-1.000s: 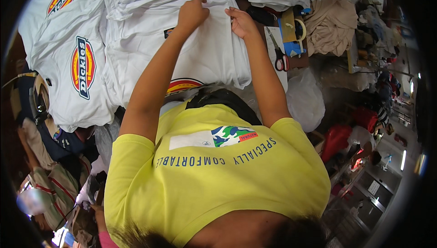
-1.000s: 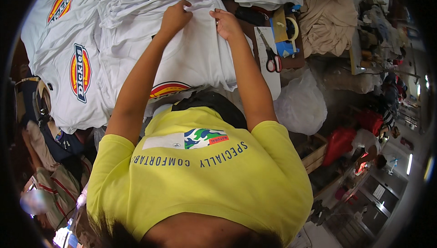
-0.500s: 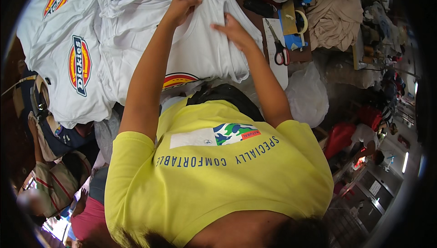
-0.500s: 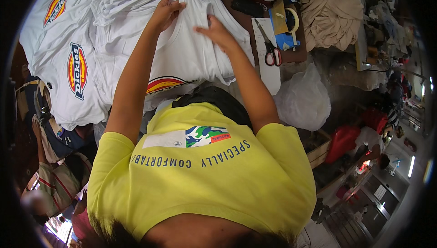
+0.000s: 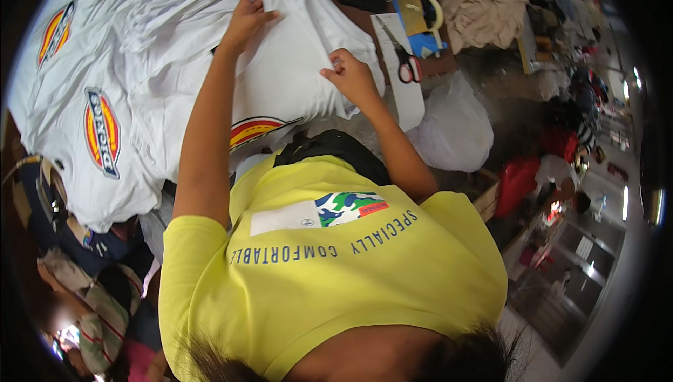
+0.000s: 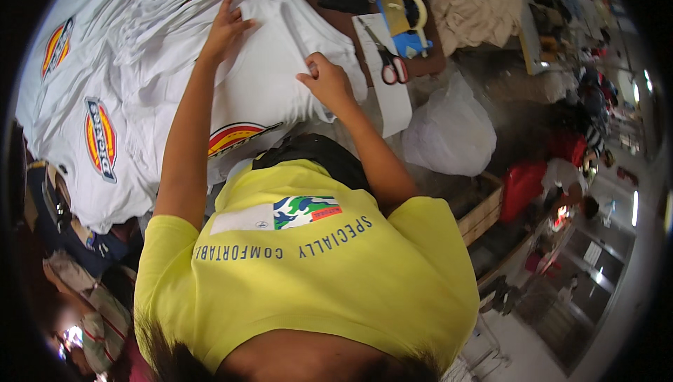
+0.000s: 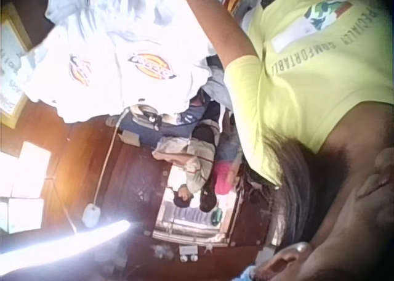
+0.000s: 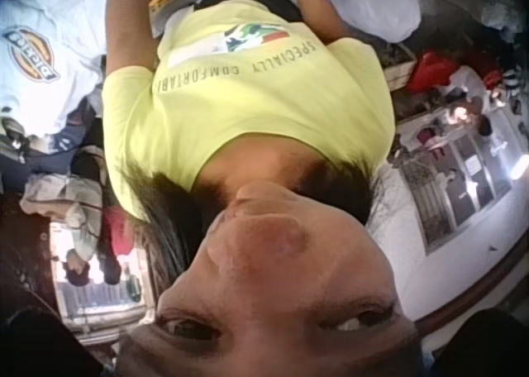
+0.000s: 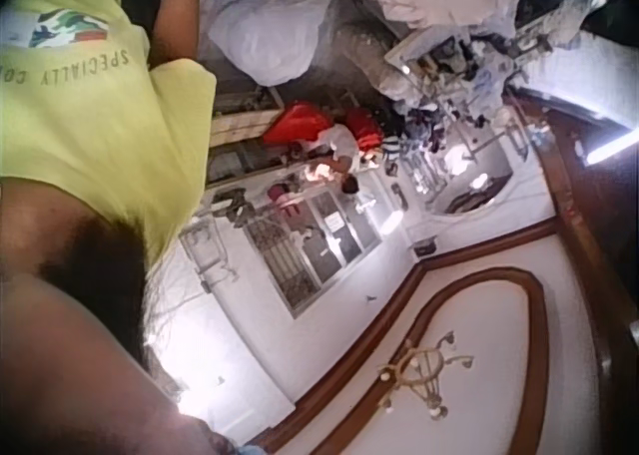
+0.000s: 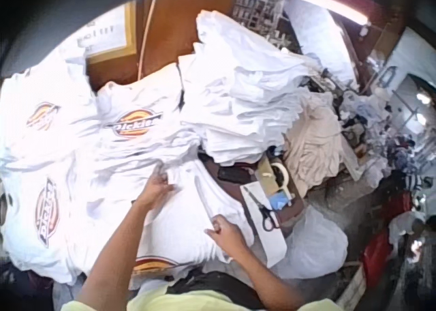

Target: The person organizes and finishes white t-shirts by cutting excess threads using shears, applying tape, and folding them into a stack.

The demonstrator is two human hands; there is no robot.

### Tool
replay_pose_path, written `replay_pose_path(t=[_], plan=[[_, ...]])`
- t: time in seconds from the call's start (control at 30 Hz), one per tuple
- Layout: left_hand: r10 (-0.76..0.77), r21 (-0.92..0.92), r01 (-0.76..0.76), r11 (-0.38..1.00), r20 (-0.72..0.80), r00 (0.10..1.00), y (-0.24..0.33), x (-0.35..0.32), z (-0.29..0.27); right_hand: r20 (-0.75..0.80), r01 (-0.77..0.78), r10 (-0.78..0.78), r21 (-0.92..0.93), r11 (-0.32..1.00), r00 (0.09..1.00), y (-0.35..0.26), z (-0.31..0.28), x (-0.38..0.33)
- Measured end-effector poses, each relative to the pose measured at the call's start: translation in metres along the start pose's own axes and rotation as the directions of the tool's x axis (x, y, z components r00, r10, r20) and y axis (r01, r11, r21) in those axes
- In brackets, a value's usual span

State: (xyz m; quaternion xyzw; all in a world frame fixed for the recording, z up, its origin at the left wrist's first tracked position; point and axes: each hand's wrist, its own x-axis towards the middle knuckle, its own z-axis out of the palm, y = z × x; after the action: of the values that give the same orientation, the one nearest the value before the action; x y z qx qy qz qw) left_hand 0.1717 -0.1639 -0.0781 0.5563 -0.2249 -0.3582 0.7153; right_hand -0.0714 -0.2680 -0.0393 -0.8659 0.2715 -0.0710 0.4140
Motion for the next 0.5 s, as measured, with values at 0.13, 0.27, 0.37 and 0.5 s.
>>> replay_pose_path(t=[0.13, 0.27, 0.37, 0.5], plan=[[-0.005, 0.117, 0.000, 0.993, 0.036, 0.999, 0.022, -0.027, -0.003, -0.412, 0.051, 0.054, 0.240, 0.969, 0.909, 0.046, -0.033, -0.005], [0.292, 0.652, -0.239, 0.720, 0.027, 0.956, 0.023, -0.066, -0.015, -0.545, -0.059, 0.502, 0.635, 0.770, 0.672, 0.118, -0.095, -0.014], [0.443, 0.887, -0.371, 0.276, 0.225, 0.868, 0.026, -0.102, 0.011, -0.523, -0.132, 0.657, 0.720, 0.682, 0.544, 0.140, -0.119, -0.014], [0.223, 0.982, -0.185, -0.032, 0.187, 0.957, 0.012, -0.125, 0.020, -0.448, -0.183, 0.748, 0.786, 0.591, 0.489, 0.148, -0.124, -0.003]])
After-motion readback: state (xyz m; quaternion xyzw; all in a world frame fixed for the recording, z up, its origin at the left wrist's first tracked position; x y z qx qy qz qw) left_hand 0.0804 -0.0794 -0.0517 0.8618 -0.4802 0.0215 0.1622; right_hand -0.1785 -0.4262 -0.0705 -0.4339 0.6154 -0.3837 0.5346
